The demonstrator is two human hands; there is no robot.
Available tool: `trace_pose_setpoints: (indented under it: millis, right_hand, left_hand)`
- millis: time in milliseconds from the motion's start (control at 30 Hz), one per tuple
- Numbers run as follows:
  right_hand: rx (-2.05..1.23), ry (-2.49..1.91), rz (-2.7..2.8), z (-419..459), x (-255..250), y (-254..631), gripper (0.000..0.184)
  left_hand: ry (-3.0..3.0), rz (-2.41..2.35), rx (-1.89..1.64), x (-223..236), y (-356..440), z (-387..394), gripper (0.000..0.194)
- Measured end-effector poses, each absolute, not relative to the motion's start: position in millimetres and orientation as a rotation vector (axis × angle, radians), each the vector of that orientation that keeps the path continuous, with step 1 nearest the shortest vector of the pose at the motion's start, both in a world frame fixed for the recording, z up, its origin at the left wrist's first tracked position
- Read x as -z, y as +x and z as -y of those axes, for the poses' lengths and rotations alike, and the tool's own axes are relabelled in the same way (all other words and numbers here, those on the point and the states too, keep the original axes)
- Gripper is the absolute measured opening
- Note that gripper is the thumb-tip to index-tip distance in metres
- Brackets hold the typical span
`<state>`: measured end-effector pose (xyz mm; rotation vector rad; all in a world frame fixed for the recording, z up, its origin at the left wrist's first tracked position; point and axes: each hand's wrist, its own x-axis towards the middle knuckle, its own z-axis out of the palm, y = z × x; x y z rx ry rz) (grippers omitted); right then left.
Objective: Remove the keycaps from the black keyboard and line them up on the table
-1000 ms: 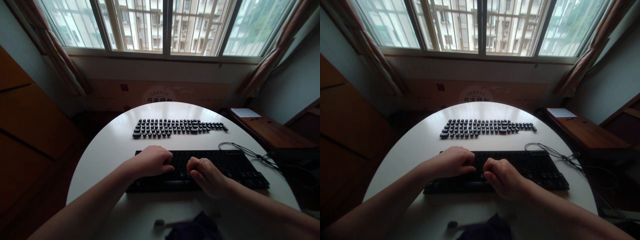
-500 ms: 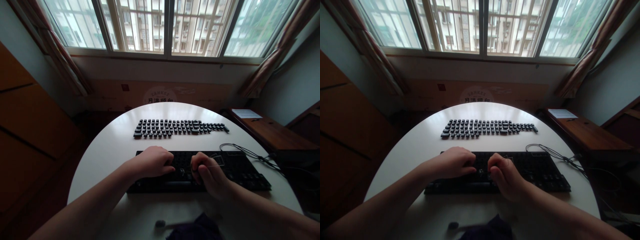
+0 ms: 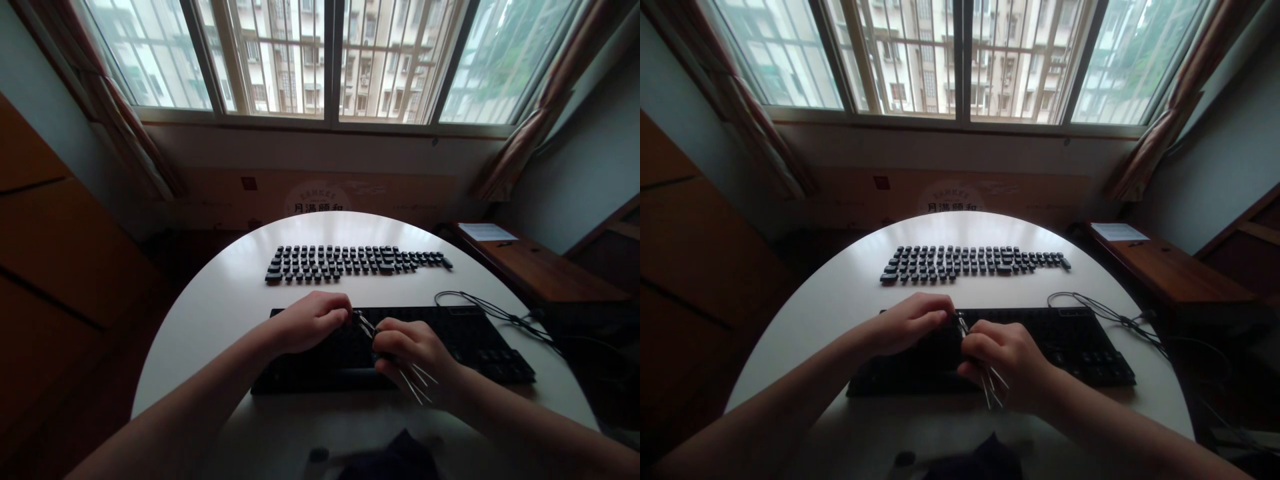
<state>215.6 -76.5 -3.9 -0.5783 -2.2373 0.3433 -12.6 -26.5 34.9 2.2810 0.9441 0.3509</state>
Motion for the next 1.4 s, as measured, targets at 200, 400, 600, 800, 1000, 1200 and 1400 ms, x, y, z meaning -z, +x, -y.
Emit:
trace_pose_setpoints:
  millis: [200,400,600,800,1000,1200,1400]
  right_hand:
    - [-0.132,-0.601,2.314,76.3,6.0,212.8,0.021]
    - [-0.041,-0.6,2.319,75.9,4.0,209.0,0.019]
    - [-0.135,-0.646,2.248,78.0,2.1,210.4,0.008]
    - [-0.113,-0.863,2.167,72.7,-3.1,225.9,0.011]
    - [0.102,-0.818,2.152,66.6,-9.0,225.9,0.017]
    - [0.152,-0.639,2.175,66.0,-4.1,222.3,0.02]
    - [0.113,-0.76,2.205,64.5,11.0,223.5,0.022]
  left_hand:
    - [2.285,-1.006,-0.484,-28.8,-10.1,29.7,0.027]
    - [2.167,-1.066,-0.569,-24.9,-5.8,28.5,0.018]
    - [2.012,-1.069,-0.617,-23.6,-4.6,26.5,0.018]
    - [1.723,-1.01,-0.708,-25.9,-10.7,20.1,0.027]
    - [1.741,-0.817,-0.612,-23.0,-3.4,30.7,0.031]
    - [1.7,-0.773,-0.587,-21.8,2.7,40.8,0.032]
    - [1.605,-0.796,-0.614,-19.5,3.1,35.8,0.034]
